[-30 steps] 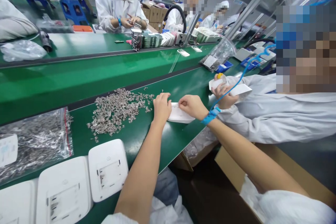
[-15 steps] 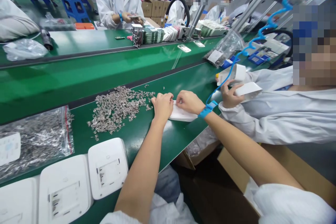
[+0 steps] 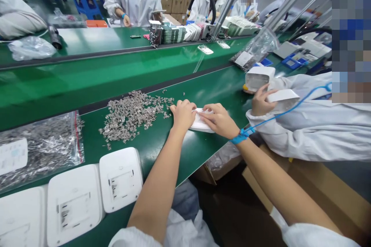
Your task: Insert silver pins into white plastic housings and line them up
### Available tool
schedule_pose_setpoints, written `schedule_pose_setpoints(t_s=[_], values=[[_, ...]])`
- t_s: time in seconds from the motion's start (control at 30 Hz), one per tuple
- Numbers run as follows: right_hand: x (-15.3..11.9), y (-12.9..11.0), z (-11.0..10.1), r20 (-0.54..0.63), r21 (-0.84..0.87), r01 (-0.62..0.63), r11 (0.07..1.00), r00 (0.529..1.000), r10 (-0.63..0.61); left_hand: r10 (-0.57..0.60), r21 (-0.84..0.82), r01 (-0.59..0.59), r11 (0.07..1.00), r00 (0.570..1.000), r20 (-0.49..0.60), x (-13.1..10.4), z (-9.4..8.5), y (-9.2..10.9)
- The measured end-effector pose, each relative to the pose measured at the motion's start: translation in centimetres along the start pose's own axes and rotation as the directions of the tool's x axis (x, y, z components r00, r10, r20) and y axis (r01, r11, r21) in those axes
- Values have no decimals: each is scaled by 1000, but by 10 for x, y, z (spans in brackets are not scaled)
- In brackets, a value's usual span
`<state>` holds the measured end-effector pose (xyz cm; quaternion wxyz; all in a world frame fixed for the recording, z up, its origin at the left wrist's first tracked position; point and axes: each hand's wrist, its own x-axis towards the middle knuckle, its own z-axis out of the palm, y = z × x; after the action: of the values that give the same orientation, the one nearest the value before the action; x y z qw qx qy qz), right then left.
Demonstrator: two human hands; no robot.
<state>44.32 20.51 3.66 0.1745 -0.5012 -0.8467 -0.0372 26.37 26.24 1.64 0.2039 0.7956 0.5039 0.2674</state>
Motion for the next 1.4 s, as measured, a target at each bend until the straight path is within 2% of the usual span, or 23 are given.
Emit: schedule_pose_setpoints(t_s=[0.17, 0.5, 0.8, 1.07, 1.23, 1.33, 1.4], values=[[2, 1, 4, -13, -3, -2, 1000, 1000, 2, -5, 22, 5, 1000, 1000, 21, 1, 0, 1], [-3, -4, 12, -74, -10, -52, 999, 996, 51, 19, 35, -18, 999, 999, -35, -3, 3, 1], [-5, -6, 14, -99, -38, -66, 997, 993, 62, 99, 65, -93, 994, 992, -83, -3, 9, -2], [-6, -10, 13, -117, -59, -73, 996, 991, 66, 74, 71, -70, 995, 996, -53, -4, 7, -2], [-4, -7, 14, -87, -43, -74, 996, 994, 70, 83, 75, -80, 994, 996, -37, -1, 7, -3], [-5, 0, 9, -90, -34, -50, 998, 995, 47, 61, 114, -59, 992, 998, -12, 1, 4, 4], [-11, 2, 2, -91, -31, -5, 1000, 996, 2, 27, 170, -31, 985, 999, 24, -11, -3, 15]])
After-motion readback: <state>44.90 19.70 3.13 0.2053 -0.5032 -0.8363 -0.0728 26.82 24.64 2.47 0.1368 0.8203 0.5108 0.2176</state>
